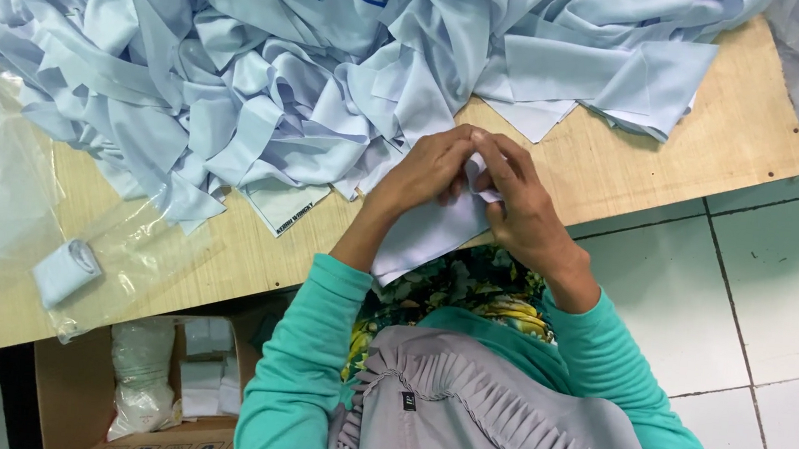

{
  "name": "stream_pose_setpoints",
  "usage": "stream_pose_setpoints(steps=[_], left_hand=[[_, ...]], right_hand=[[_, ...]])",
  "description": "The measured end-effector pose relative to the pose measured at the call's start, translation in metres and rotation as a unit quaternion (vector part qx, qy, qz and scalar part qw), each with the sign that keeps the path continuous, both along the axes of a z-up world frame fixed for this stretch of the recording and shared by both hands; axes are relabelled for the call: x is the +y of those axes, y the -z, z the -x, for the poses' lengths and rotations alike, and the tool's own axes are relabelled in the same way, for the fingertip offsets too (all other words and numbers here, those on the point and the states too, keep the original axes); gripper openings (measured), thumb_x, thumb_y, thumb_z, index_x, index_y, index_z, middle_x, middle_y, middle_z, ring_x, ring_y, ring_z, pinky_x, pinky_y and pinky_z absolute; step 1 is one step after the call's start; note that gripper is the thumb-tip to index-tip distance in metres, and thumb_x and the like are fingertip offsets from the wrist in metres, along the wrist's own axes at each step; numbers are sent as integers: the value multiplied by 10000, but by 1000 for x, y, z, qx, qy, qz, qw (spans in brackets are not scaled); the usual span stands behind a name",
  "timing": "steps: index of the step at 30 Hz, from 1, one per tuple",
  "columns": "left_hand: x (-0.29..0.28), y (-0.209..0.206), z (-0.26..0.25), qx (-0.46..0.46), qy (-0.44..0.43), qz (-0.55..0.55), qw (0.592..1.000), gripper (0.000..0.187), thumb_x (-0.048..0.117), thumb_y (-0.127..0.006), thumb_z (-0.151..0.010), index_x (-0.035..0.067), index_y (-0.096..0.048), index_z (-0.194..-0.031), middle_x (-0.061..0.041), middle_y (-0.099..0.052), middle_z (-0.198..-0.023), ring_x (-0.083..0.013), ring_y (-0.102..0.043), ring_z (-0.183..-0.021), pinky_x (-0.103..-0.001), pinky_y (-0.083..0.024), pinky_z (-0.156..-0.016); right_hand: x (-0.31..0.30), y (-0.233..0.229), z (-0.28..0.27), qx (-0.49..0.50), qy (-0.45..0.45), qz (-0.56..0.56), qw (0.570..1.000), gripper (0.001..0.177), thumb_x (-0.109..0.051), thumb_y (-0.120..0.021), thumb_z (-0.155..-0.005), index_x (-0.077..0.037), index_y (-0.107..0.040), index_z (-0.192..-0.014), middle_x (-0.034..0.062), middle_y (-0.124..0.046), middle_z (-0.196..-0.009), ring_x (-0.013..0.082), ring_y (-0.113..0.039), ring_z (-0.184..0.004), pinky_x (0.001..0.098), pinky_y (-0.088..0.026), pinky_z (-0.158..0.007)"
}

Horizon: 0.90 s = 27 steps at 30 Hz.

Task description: The person folds light blue fabric pieces on a wooden table, rolling each into a compact bundle and placing it into a clear plastic bag. The process is repeated for multiple items, with finished packages set aside on the table.

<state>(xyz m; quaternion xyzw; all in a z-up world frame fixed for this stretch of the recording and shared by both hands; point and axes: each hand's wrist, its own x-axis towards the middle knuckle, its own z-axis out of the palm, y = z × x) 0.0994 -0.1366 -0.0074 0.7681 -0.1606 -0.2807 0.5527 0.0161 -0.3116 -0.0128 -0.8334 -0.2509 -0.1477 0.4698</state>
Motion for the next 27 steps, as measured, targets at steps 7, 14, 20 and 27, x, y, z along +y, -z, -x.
stream_pose_setpoints(steps=[7, 14, 20, 27], left_hand=[[-7, 11, 8, -43, -77, 19, 996, 396, 395, -710, -909, 33, -707, -1068, -125, -695, -668, -199, -666, -518, -323, -514, -398], [-5, 32, 8, -54, -89, 52, 993, 263, 181, -658, -923, 3, -692, -1115, -144, -708, -679, -192, -672, -447, -282, -499, -271], [-3, 20, 8, -56, -83, 70, 993, 260, 147, -640, -922, -15, -677, -1122, -160, -702, -690, -188, -666, -446, -274, -494, -259], [-2, 15, 9, -57, -77, 60, 994, 252, 143, -638, -916, 14, -671, -1129, -157, -700, -661, -196, -656, -418, -280, -493, -267]], right_hand=[[-14, 0, 20, -1, -18, -29, 999, 801, 202, -599, -842, -3, -363, -1579, 238, -422, -1496, 392, -628, -1253, 476, -590, -942], [-55, -7, 29, 64, 109, -90, 988, 447, 115, -559, -968, -8, -600, -1396, 165, -573, -1227, 293, -650, -1004, 419, -557, -874], [-50, 11, 11, 65, 206, 120, 969, 313, -404, -761, -1013, -111, -790, -1120, 48, -593, -970, 232, -587, -902, 374, -467, -761], [-29, -14, 4, 183, 213, 205, 938, 375, -457, -823, -917, -88, -759, -921, 46, -565, -887, 236, -539, -909, 417, -382, -827]])
